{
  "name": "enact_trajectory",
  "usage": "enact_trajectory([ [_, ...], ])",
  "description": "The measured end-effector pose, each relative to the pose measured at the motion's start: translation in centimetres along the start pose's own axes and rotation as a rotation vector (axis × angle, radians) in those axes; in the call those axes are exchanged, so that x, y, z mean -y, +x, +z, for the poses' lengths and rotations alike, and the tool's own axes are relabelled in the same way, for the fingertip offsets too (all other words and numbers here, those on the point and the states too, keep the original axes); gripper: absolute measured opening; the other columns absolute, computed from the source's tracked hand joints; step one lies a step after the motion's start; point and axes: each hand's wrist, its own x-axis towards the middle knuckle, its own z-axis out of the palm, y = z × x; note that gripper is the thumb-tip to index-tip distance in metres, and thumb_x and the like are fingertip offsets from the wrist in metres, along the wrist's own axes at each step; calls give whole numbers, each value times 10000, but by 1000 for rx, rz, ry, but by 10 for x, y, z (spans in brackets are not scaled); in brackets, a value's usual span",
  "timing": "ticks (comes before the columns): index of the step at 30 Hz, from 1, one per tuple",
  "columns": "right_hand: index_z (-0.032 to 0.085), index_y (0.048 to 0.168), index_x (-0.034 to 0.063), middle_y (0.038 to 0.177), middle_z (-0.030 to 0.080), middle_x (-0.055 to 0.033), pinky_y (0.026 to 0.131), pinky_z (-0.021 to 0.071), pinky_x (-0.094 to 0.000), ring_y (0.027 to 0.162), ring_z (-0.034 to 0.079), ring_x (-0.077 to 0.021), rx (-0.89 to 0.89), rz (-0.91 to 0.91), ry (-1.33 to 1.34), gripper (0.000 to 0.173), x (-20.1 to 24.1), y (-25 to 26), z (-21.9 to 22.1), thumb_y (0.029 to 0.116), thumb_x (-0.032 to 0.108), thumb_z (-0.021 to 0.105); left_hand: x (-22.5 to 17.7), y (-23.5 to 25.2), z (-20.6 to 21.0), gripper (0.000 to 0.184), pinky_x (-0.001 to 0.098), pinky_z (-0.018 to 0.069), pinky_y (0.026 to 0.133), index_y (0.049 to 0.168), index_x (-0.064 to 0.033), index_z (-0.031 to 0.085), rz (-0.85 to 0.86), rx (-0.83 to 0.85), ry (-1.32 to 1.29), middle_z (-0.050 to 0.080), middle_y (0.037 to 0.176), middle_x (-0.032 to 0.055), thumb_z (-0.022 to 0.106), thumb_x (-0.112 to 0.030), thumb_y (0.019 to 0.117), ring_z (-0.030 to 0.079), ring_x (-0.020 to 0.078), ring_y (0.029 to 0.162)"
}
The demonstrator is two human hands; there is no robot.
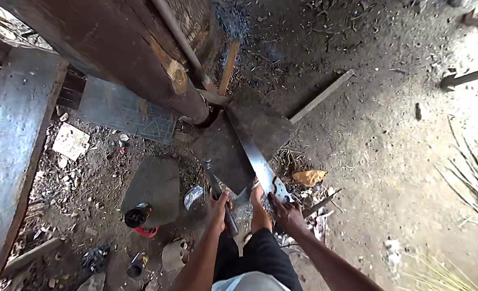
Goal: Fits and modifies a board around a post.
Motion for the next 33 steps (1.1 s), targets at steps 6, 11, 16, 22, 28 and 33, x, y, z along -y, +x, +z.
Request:
enact_trajectory([
  [6, 311, 1632, 331, 1142, 751, -97, 1162, 273, -664, 1144, 676, -325, -82, 61, -40, 681, 22, 23, 2, 998, 279, 556, 16, 18, -9, 363, 358, 594, 643, 1296, -4, 541, -75, -233, -1, 680, 919, 160, 680, -131, 986, 681, 223, 742],
  [11, 305, 1634, 325, 1053, 772, -66, 1182, 248, -667, 1087, 708, -290, -107, 42, -63, 656, 23, 26, -4, 1018, 206, 493, 17, 21, -31, 452, 379, 607, 601, 1321, -4, 532, 58, -304, 262, 666, 920, 166, 741, -158, 951, 673, 225, 670],
  [16, 622, 1436, 191, 1245, 684, -200, 1036, 472, -609, 1184, 631, -403, -410, 70, 201, 519, 3, 55, -20, 989, 453, 607, -4, 33, -17, 525, 438, 589, 706, 1360, -26, 540, 151, -264, 555, 665, 995, 158, 757, -240, 933, 666, 234, 777],
  [22, 674, 1230, 68, 1063, 711, -190, 920, 516, -613, 1014, 682, -348, -17, 144, 671, 631, -12, 135, -9, 1013, 634, 498, -23, 67, 16, 494, 469, 604, 750, 1301, -17, 587, 153, -212, 554, 691, 967, 159, 755, -305, 938, 692, 254, 794],
  [28, 671, 1222, 46, 1101, 715, -93, 919, 573, -381, 1003, 683, -150, -179, 109, 1138, 299, -18, 106, 3, 1029, 270, 628, -73, 86, -29, 535, 509, 582, 777, 1358, -21, 552, 279, -370, 657, 675, 1037, 180, 732, -317, 950, 673, 279, 867],
  [33, 737, 1066, 90, 935, 716, -138, 840, 527, -594, 906, 689, -292, -278, 347, 732, 573, -33, 81, -32, 1035, 599, 476, -182, 151, -67, 523, 605, 530, 941, 1346, 2, 576, 351, -463, 899, 681, 1146, 243, 678, -363, 985, 669, 382, 1072],
])
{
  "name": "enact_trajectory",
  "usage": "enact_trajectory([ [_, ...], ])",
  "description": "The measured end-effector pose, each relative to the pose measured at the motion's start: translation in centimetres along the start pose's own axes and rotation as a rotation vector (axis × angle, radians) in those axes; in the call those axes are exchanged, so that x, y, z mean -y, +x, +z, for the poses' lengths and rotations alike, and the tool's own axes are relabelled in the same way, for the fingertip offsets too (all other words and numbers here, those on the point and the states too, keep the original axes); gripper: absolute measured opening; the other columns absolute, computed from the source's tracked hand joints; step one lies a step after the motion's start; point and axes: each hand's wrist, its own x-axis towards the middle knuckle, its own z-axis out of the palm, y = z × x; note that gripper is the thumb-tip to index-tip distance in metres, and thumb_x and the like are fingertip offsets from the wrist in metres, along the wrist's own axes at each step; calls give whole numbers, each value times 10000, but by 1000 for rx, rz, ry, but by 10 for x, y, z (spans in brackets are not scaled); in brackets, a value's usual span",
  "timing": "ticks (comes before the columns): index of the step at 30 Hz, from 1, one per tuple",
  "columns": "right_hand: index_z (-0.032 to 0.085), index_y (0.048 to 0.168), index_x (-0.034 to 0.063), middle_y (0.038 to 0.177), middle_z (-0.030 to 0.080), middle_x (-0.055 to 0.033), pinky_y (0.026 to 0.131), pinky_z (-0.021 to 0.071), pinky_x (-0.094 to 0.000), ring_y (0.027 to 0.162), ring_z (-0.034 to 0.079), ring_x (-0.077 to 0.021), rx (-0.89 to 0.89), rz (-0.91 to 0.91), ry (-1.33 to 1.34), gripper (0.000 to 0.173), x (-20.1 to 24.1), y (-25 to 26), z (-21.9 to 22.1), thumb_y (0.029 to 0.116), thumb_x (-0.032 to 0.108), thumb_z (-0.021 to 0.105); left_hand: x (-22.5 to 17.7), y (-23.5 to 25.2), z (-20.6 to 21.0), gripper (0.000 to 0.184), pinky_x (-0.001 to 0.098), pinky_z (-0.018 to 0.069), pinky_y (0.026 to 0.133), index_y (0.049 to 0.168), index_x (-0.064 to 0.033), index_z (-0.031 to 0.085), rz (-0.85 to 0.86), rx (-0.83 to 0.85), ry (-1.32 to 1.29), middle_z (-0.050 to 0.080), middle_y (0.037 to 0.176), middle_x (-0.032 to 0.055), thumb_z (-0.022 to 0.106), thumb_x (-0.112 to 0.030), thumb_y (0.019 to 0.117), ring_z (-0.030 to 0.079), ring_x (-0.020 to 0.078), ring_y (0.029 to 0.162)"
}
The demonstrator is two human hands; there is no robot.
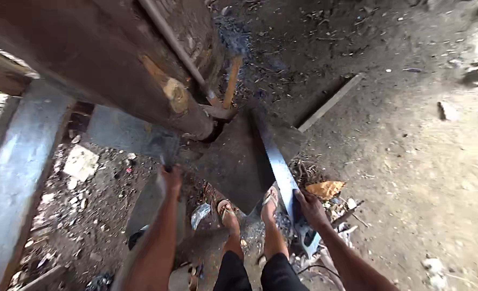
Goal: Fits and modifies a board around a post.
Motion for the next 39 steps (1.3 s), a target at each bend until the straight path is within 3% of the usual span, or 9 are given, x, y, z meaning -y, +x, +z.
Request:
enact_trajectory([
  [6, 719, 994, 148, 903, 709, -133, 791, 533, -634, 901, 696, -345, 289, -26, -436, 728, 17, 6, -18, 939, 802, 404, -15, 73, -13, 549, 712, 455, 996, 1476, -81, 507, 26, 56, 164, 620, 1294, 306, 649, -329, 1007, 595, 495, 1210],
  [9, 728, 1023, 191, 963, 728, -133, 812, 535, -654, 962, 702, -362, 332, -7, -515, 735, 29, 30, -24, 913, 839, 397, -12, 37, -7, 526, 634, 415, 1106, 1505, -112, 506, 72, 19, 198, 500, 1490, 259, 604, -249, 1007, 500, 444, 1361],
  [14, 738, 1094, 81, 1038, 714, -220, 897, 500, -670, 1025, 676, -410, 128, 75, -260, 715, 51, 75, -64, 992, 720, 433, 1, -71, 52, 485, 611, 395, 1140, 1425, -88, 594, 398, 85, 317, 464, 1557, 200, 634, -220, 959, 429, 396, 1449],
  [19, 728, 1061, 159, 1019, 723, -153, 852, 524, -656, 1009, 691, -367, 318, 12, -450, 743, 65, 63, -61, 937, 812, 396, -4, -101, 111, 1064, 581, 199, 1256, 1646, -64, 202, 361, 311, 546, -30, 1722, 215, 686, -632, 888, 13, 414, 1590],
  [25, 742, 1006, 83, 957, 710, -178, 860, 516, -631, 946, 681, -350, 135, 89, -87, 682, 42, 78, -62, 990, 706, 464, -15, -103, 112, 1149, 573, 170, 1265, 1659, -62, 114, 309, 324, 673, -71, 1716, 226, 737, -607, 862, -5, 420, 1589],
  [27, 737, 1007, 86, 936, 710, -171, 849, 522, -627, 927, 687, -346, 188, 39, -133, 675, 58, 63, -58, 999, 697, 451, -21, -105, 112, 1146, 626, 118, 1252, 1660, -72, 122, 281, 333, 710, -59, 1723, 208, 729, -623, 859, 2, 406, 1592],
  [31, 714, 1022, 118, 980, 706, -164, 823, 523, -638, 973, 683, -366, 368, 23, -341, 746, 86, 65, -48, 955, 789, 395, -52, -107, 117, 1080, 621, 131, 1251, 1649, -83, 203, 250, 309, 697, 12, 1734, 167, 742, -581, 856, 54, 367, 1597],
  [36, 731, 1055, 93, 1041, 710, -196, 859, 513, -662, 1025, 679, -390, 244, 69, -276, 770, 93, 114, -74, 962, 781, 399, -99, -99, 142, 1189, 800, 180, 1135, 1677, -300, 75, 176, 397, 658, -146, 1725, 143, 796, -631, 792, -40, 518, 1557],
  [39, 730, 1081, 99, 1063, 711, -196, 887, 511, -658, 1046, 677, -388, 317, 20, -310, 757, 97, 104, -67, 975, 766, 389, -103, -98, 149, 1228, 817, 202, 1113, 1674, -331, 31, 143, 415, 713, -199, 1713, 143, 801, -652, 773, -53, 547, 1545],
])
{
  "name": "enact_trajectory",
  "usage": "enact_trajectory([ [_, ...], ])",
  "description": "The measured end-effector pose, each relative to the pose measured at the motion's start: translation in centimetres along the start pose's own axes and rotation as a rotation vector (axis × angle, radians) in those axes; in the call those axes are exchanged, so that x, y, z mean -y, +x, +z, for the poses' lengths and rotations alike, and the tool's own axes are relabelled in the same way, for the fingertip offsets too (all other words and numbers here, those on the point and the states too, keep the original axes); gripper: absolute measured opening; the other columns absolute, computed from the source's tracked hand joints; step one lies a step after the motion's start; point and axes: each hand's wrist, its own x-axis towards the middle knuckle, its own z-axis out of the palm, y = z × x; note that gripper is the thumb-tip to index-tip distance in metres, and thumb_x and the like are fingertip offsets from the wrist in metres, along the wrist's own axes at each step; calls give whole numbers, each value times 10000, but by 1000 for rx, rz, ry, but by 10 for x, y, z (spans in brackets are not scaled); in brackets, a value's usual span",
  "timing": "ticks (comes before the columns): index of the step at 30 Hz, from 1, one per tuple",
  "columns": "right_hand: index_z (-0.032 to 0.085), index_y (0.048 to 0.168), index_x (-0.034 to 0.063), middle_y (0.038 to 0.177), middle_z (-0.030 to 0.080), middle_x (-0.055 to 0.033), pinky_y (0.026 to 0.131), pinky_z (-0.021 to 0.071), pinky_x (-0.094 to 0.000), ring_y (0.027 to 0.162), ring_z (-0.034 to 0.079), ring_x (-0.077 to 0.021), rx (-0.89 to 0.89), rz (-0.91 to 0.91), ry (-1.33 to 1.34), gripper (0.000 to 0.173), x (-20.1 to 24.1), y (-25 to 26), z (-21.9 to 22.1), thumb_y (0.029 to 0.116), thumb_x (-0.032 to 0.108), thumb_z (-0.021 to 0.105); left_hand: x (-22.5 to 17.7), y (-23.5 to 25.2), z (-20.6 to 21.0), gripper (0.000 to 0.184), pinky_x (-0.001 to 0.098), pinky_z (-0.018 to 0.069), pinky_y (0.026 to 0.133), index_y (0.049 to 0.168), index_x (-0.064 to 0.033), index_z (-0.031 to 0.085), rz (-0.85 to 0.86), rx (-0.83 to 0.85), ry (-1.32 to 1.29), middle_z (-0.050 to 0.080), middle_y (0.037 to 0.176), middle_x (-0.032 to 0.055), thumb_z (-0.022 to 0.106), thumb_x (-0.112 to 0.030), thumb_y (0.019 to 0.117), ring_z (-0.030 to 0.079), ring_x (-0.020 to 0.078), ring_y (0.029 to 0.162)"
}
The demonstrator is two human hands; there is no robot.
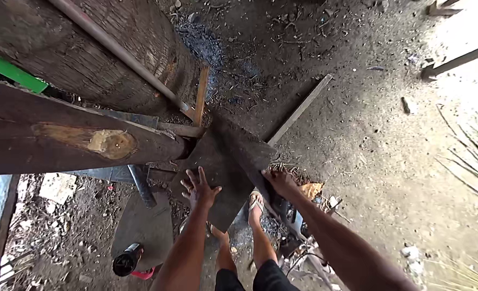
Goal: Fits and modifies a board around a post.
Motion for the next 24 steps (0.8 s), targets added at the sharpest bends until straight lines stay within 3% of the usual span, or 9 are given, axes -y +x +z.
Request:
enact_trajectory([
  [3, 723, 1020, 145, 1012, 718, -158, 833, 531, -654, 1005, 691, -371, 94, -26, -109, 761, 2, 0, 7, 928, 824, 393, 1, 1, 0, 1235, 814, 198, 1119, 1673, -337, 26, -1, -11, 7, -202, 1714, 137, 800, -664, 768, -55, 544, 1547],
  [7, 732, 989, 79, 968, 701, -190, 838, 511, -643, 957, 675, -374, 9, 25, 88, 738, 10, 7, -4, 966, 757, 441, 2, 0, 1, 1225, 806, 179, 1131, 1670, -353, 7, -14, -9, -11, -221, 1711, 121, 799, -647, 782, -82, 526, 1551],
  [12, 733, 1031, 126, 1019, 720, -167, 845, 530, -653, 1013, 690, -372, 71, 16, -32, 765, 20, 6, -2, 941, 808, 398, -1, -1, 0, 1219, 805, 171, 1133, 1669, -358, 5, -18, 1, -10, -227, 1709, 121, 795, -647, 786, -90, 524, 1551],
  [17, 739, 998, 79, 1002, 714, -182, 877, 515, -626, 999, 680, -361, -13, 41, 152, 729, 27, 17, -8, 983, 739, 428, 2, 2, 2, 1229, 801, 144, 1144, 1664, -380, -11, -30, 7, -13, -249, 1704, 109, 800, -644, 780, -116, 510, 1552],
  [21, 718, 984, 128, 985, 708, -152, 822, 523, -632, 985, 683, -353, 55, -1, -23, 754, 32, 15, -11, 938, 811, 400, 1, 4, 3, 1221, 797, 149, 1145, 1664, -380, -12, -24, 2, -6, -247, 1705, 106, 789, -660, 785, -114, 502, 1555],
  [24, 741, 1007, 74, 1008, 717, -189, 871, 520, -628, 999, 684, -368, -109, 88, 178, 731, 11, 29, -21, 993, 729, 415, 1, 4, 2, 1224, 798, 150, 1143, 1663, -380, -24, -25, 3, 2, -259, 1701, 103, 784, -664, 788, -120, 506, 1553],
])
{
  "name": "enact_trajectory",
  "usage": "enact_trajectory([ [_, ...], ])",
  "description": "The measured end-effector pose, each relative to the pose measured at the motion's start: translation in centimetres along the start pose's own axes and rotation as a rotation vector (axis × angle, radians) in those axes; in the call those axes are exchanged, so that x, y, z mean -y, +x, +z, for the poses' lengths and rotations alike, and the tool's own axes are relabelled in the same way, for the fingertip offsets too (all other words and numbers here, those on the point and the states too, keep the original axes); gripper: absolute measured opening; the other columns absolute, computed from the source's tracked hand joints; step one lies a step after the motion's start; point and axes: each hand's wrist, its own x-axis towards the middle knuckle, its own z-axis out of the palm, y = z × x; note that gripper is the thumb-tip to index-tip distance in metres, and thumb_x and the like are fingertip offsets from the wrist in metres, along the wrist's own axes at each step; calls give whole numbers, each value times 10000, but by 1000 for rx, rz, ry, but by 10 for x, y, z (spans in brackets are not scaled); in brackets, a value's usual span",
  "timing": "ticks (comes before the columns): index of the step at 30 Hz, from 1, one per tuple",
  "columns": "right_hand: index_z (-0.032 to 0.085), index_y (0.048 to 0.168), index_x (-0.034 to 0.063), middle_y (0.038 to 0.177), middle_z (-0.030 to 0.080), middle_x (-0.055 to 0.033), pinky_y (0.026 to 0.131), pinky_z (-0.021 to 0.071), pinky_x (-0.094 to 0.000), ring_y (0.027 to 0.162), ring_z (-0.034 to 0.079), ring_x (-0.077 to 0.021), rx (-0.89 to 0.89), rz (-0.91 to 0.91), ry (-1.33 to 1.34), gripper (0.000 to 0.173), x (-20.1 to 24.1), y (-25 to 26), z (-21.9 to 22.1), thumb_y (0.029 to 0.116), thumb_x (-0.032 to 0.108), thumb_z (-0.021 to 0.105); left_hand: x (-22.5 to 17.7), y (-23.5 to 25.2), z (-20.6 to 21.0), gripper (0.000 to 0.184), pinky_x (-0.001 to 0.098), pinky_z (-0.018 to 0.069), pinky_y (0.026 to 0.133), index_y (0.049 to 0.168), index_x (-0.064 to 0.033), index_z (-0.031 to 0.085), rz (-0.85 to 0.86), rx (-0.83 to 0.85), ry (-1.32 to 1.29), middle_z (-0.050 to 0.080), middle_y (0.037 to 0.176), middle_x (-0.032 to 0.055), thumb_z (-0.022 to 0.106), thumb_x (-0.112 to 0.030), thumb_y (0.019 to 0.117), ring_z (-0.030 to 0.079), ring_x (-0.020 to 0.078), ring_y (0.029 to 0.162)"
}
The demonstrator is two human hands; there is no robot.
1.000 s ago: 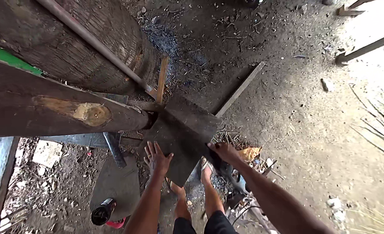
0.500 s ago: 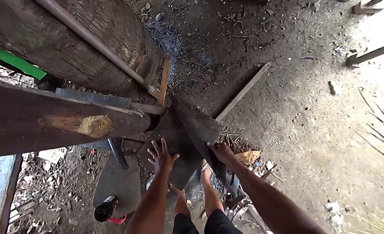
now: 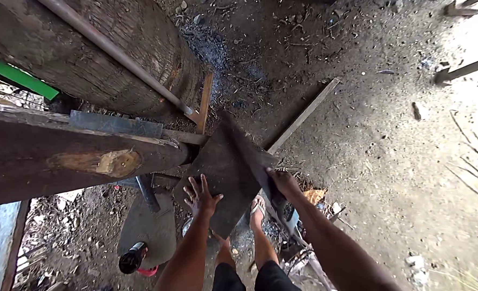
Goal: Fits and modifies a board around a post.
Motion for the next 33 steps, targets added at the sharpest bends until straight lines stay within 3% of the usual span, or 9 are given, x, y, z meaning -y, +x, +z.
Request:
enact_trajectory([
  [3, 747, 1056, 90, 1028, 725, -182, 895, 525, -628, 1016, 691, -363, -1, 0, 24, 719, 3, -17, 3, 1008, 713, 391, 3, -3, 4, 1225, 803, 150, 1139, 1664, -379, -17, 1, -1, -1, -257, 1701, 103, 787, -664, 785, -117, 511, 1552],
  [7, 710, 948, 101, 905, 695, -153, 795, 523, -605, 913, 682, -344, 106, -80, -83, 717, 14, -37, 24, 983, 748, 403, 2, -5, 2, 1218, 799, 145, 1146, 1664, -376, -14, -4, 0, -3, -253, 1703, 99, 787, -658, 791, -117, 506, 1554],
  [10, 703, 982, 105, 956, 702, -163, 811, 530, -611, 960, 689, -353, 107, -71, -156, 744, 11, -25, 23, 974, 772, 373, -1, -2, -1, 1225, 797, 149, 1145, 1664, -371, -22, -4, -4, 4, -251, 1704, 96, 787, -660, 791, -114, 502, 1555],
  [12, 733, 1014, 91, 1001, 717, -178, 850, 532, -623, 993, 692, -364, 51, -25, -87, 739, -5, -19, 16, 980, 752, 404, 0, -4, 1, 1219, 790, 158, 1147, 1664, -372, -27, -8, 3, 21, -256, 1703, 94, 779, -665, 796, -112, 500, 1556],
  [16, 752, 987, 81, 926, 727, -163, 836, 545, -605, 916, 707, -340, -21, 13, 166, 705, -2, -37, 43, 1019, 691, 398, 1, -4, -1, 1209, 795, 139, 1151, 1669, -347, -16, 8, 1, 7, -249, 1701, 126, 774, -657, 807, -119, 511, 1551],
  [21, 721, 1009, 108, 958, 711, -151, 828, 538, -612, 956, 694, -344, 133, -64, -9, 717, 22, -44, 54, 983, 748, 399, 0, -4, -1, 1223, 789, 149, 1155, 1669, -351, -8, 4, 2, 8, -241, 1705, 112, 783, -665, 791, -110, 501, 1557],
  [26, 745, 963, 78, 910, 720, -157, 818, 543, -584, 884, 702, -319, -35, 84, 305, 676, -3, -44, 60, 1039, 654, 399, 2, 0, 2, 1216, 801, 149, 1140, 1666, -355, -32, 13, -9, 6, -266, 1697, 108, 766, -673, 805, -132, 505, 1551],
  [30, 723, 992, 105, 953, 709, -152, 831, 529, -607, 949, 688, -338, 89, -26, 75, 698, 25, -58, 58, 999, 722, 398, 2, 1, 3, 1237, 810, 159, 1132, 1666, -358, -24, 27, -20, -1, -251, 1703, 106, 787, -666, 785, -121, 512, 1551],
  [33, 738, 1006, 73, 979, 716, -186, 848, 532, -624, 965, 692, -366, 63, 24, 104, 707, 3, -46, 50, 1004, 705, 421, 2, 0, 3, 1224, 808, 172, 1125, 1668, -355, -10, 36, -33, -5, -247, 1704, 106, 782, -670, 790, -110, 520, 1549],
])
